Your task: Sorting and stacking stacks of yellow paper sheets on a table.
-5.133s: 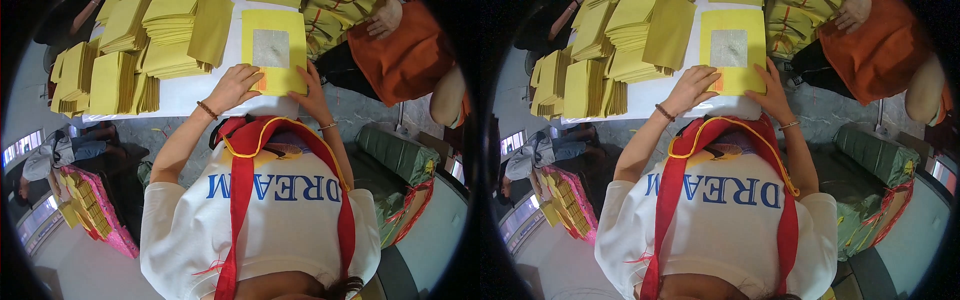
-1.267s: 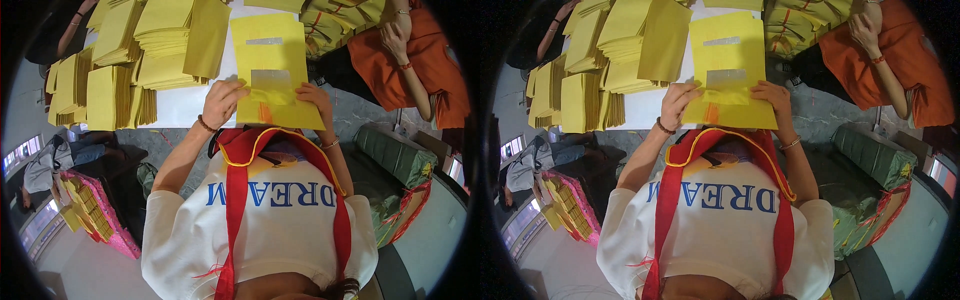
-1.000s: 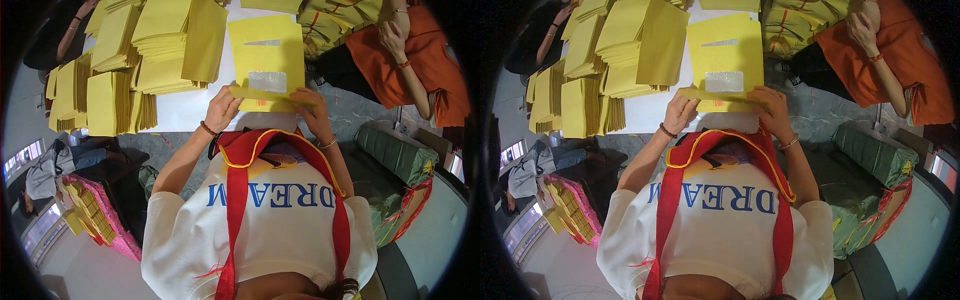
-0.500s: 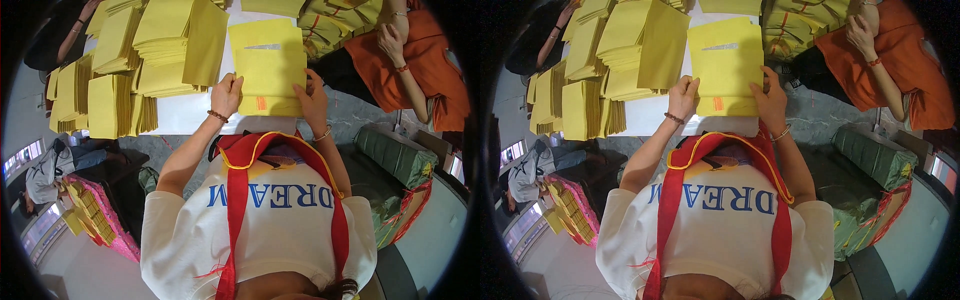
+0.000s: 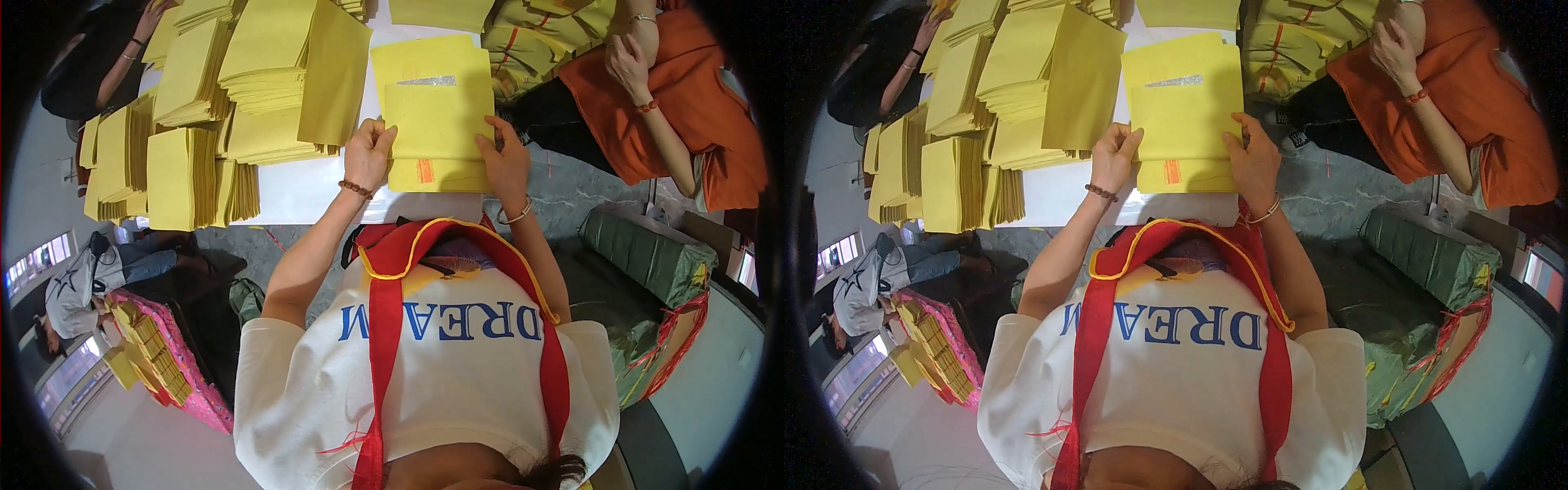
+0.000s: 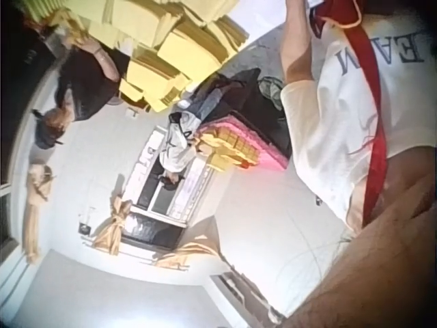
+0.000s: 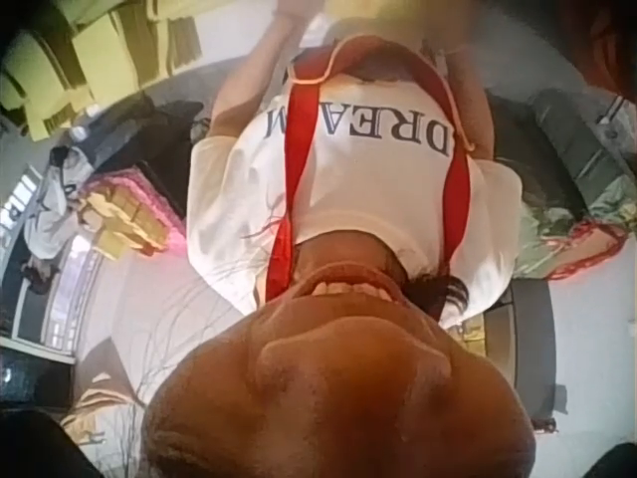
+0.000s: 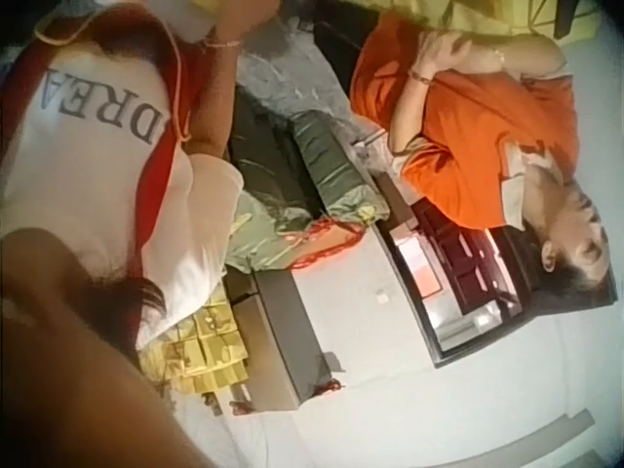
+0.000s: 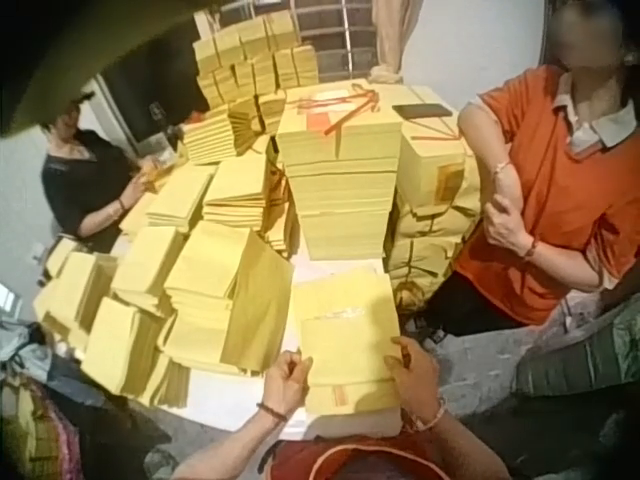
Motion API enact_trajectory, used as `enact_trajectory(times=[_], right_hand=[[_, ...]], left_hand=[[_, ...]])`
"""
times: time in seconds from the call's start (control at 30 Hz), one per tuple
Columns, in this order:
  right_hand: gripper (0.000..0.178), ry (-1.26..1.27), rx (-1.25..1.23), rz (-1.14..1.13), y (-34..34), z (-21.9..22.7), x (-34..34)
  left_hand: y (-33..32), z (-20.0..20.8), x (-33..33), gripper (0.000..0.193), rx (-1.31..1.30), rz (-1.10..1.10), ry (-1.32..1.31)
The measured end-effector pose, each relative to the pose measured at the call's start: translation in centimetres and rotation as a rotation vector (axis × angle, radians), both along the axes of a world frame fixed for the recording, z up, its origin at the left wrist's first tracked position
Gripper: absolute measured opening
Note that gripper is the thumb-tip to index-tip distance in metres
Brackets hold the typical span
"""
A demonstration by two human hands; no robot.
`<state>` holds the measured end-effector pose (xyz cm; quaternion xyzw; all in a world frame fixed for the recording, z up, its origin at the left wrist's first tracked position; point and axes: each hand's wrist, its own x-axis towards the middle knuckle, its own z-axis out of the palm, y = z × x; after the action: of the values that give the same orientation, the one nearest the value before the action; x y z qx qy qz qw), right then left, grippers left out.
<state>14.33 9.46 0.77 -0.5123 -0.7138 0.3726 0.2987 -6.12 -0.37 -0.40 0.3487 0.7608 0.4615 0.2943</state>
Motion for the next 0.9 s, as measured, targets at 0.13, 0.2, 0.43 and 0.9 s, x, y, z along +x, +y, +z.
enact_trajectory(times=[0.13,0.2,0.43,0.9], right_hand=[[0.034,-0.039,0.023,-0.003,0.0,0.2,-0.1],[0.034,-0.024,0.02,-0.001,0.0,0.2,-0.1],[0.035,-0.061,0.005,-0.005,0.3,0.5,-0.1],[0.042,-0.229,0.336,0.1,-2.6,1.3,0.1]], left_hand=[[-0.1,0.6,0.3,0.021,-0.023,0.024,-0.01],[-0.3,1.4,0.7,0.022,0.001,0.039,0.013],[0.9,6.5,3.1,0.031,0.209,-0.274,0.789],[3.9,0.9,3.6,0.055,0.044,-0.743,1.027]])
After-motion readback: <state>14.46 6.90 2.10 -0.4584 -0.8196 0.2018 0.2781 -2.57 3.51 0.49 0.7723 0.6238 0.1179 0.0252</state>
